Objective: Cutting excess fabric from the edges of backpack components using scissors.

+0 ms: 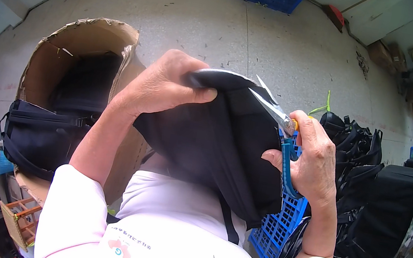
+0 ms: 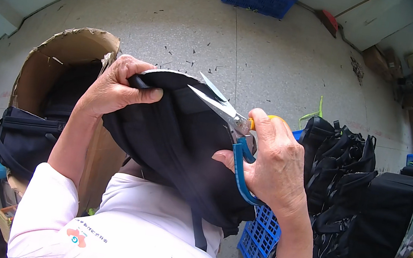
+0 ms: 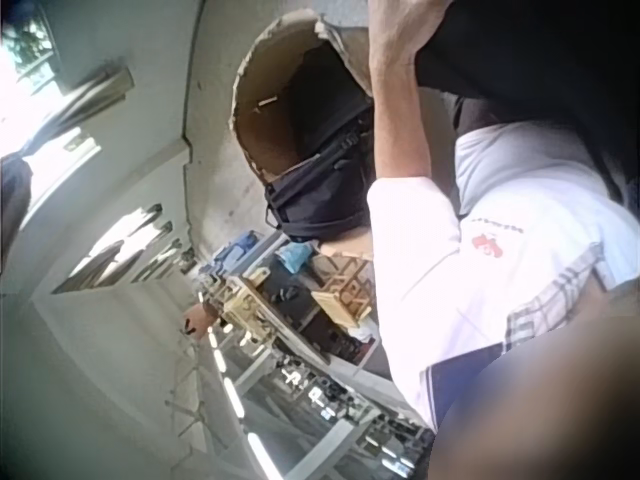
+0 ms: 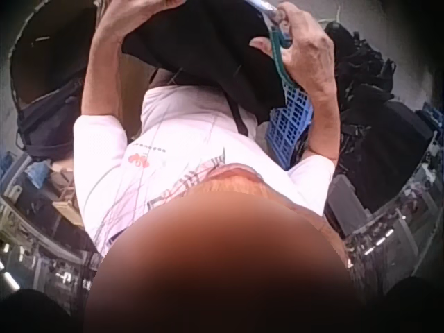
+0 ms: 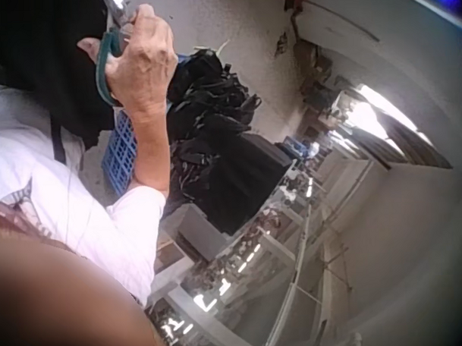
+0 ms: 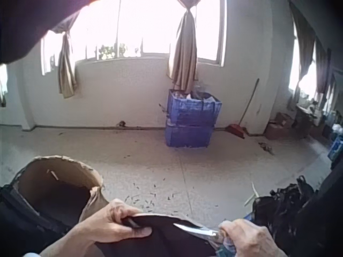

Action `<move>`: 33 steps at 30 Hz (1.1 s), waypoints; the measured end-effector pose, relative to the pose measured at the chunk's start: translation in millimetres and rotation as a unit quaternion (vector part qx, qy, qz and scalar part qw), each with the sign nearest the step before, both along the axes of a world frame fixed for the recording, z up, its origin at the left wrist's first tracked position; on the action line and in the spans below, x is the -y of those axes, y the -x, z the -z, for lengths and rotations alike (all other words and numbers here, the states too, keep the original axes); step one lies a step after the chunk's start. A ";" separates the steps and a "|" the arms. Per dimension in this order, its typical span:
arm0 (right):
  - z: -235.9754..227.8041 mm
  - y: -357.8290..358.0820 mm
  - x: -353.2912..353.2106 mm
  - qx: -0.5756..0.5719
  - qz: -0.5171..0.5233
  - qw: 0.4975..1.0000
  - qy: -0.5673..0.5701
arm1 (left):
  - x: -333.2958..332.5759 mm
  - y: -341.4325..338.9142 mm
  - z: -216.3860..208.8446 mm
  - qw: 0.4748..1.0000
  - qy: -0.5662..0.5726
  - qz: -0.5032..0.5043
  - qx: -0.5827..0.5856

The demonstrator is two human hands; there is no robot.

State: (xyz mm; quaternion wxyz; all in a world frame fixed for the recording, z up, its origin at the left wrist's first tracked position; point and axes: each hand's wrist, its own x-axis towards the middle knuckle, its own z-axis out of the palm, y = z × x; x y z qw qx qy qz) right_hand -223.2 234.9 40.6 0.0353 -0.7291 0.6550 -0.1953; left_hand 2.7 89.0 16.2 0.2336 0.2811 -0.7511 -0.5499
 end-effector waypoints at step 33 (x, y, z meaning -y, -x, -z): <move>-0.6 17.0 15.6 0.428 -0.017 0.903 -0.042 | 5.9 18.4 -11.0 0.995 0.040 0.078 0.043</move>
